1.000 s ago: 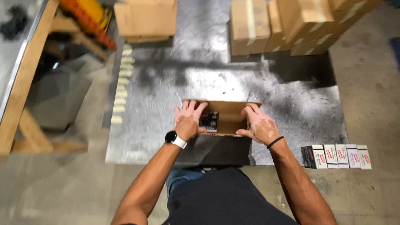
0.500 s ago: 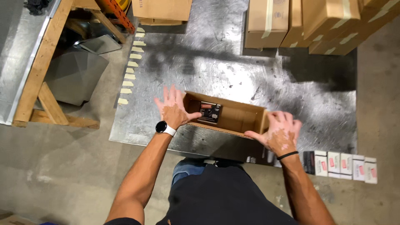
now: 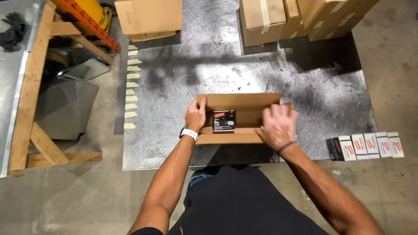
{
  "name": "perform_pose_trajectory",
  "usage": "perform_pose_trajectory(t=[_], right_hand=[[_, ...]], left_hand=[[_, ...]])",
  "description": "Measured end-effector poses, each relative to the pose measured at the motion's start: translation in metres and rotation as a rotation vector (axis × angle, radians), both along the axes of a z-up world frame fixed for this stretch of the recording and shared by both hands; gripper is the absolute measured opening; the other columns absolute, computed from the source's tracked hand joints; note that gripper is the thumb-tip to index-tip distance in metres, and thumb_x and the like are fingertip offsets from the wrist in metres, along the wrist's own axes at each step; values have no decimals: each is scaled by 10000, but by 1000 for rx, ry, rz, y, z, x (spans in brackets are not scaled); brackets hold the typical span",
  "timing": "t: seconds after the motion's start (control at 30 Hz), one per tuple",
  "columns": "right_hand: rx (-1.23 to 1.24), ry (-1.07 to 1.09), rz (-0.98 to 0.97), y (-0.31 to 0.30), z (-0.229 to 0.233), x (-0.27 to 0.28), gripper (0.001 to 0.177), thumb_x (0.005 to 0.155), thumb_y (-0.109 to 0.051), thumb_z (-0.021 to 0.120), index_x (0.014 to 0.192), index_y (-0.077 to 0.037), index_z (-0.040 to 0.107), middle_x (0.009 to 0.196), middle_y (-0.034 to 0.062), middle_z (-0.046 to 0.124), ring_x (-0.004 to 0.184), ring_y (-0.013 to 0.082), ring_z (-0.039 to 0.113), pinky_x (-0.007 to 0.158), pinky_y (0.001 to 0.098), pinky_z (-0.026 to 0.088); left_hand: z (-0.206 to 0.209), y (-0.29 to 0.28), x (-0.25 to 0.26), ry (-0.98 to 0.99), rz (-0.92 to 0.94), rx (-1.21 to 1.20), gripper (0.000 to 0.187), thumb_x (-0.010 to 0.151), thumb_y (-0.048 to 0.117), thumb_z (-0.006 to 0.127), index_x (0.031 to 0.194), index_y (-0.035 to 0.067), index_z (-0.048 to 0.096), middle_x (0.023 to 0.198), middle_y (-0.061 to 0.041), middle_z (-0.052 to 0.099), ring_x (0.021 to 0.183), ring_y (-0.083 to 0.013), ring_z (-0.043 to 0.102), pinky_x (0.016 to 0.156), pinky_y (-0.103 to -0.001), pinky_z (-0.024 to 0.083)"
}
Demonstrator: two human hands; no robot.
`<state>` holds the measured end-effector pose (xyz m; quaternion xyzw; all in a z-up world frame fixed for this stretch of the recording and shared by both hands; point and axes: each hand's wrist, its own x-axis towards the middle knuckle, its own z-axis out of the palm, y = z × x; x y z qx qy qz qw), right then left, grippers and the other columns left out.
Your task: The person folds cardboard boxes, places items inside, and applies tape to seal them.
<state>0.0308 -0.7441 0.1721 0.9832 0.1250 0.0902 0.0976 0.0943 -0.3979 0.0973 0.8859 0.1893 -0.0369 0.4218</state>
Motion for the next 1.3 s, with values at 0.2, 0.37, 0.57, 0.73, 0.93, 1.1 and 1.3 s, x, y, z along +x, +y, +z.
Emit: perform_pose_trajectory(t=[0.2, 0.37, 0.57, 0.73, 0.93, 1.1, 1.3], right_hand=[[102, 886, -32, 95, -56, 90, 1158, 653, -1132, 682, 1285, -165, 763, 1343, 181, 769, 1269, 368, 768, 965, 510, 673], [394, 976, -426, 144, -75, 100, 1096, 603, -941, 897, 1343, -139, 807, 1448, 174, 772, 1399, 344, 718, 1133, 489, 596], [939, 924, -789, 162, 1, 61, 1066, 518, -781, 1050, 1330, -128, 827, 1461, 150, 768, 1428, 334, 690, 1208, 462, 542], [976, 836, -691, 156, -29, 67, 791, 734, -755, 912, 1261, -172, 821, 1023, 117, 857, 759, 292, 844, 717, 407, 678], [1362, 179, -175, 60, 92, -15, 515, 836, -326, 996, 1273, -177, 768, 1185, 97, 814, 1161, 279, 796, 1043, 416, 611], [1118, -171, -518, -78, 134, -91, 648, 802, -263, 1011, 1310, -136, 630, 1213, 187, 763, 1150, 443, 764, 965, 517, 625], [700, -443, -585, -159, 45, -164, 551, 768, -291, 940, 1221, -93, 696, 1125, 136, 734, 1035, 381, 714, 917, 464, 543]], left_hand=[[10, -4, 1, 19, 78, -92, 605, 1036, 838, 572, 1033, 263, 762, 1141, -93, 834, 1298, -400, 716, 1164, -582, 509], [11, -7, 0, 2, 93, -70, 603, 1042, 817, 583, 1000, 234, 731, 1122, -66, 833, 1291, -371, 725, 1181, -595, 479], [18, -21, -7, -72, 91, -31, 554, 1074, 659, 625, 1004, 124, 750, 1081, -250, 786, 1210, -520, 712, 1061, -669, 511], [12, -8, -1, -79, 65, 41, 605, 1079, 786, 589, 991, 199, 710, 1086, -138, 806, 1207, -433, 739, 1079, -601, 521], [-11, -1, 1, -111, 60, 87, 662, 1082, 809, 599, 939, 166, 650, 1047, -148, 786, 1179, -447, 739, 1042, -601, 526], [-22, 5, 6, -240, 62, 143, 649, 1128, 676, 700, 845, 94, 646, 902, -228, 732, 1021, -472, 738, 937, -541, 550], [33, -2, -11, -179, 16, -19, 686, 1200, 552, 600, 738, 142, 301, 734, -25, 275, 763, -231, 284, 719, -457, 285]])
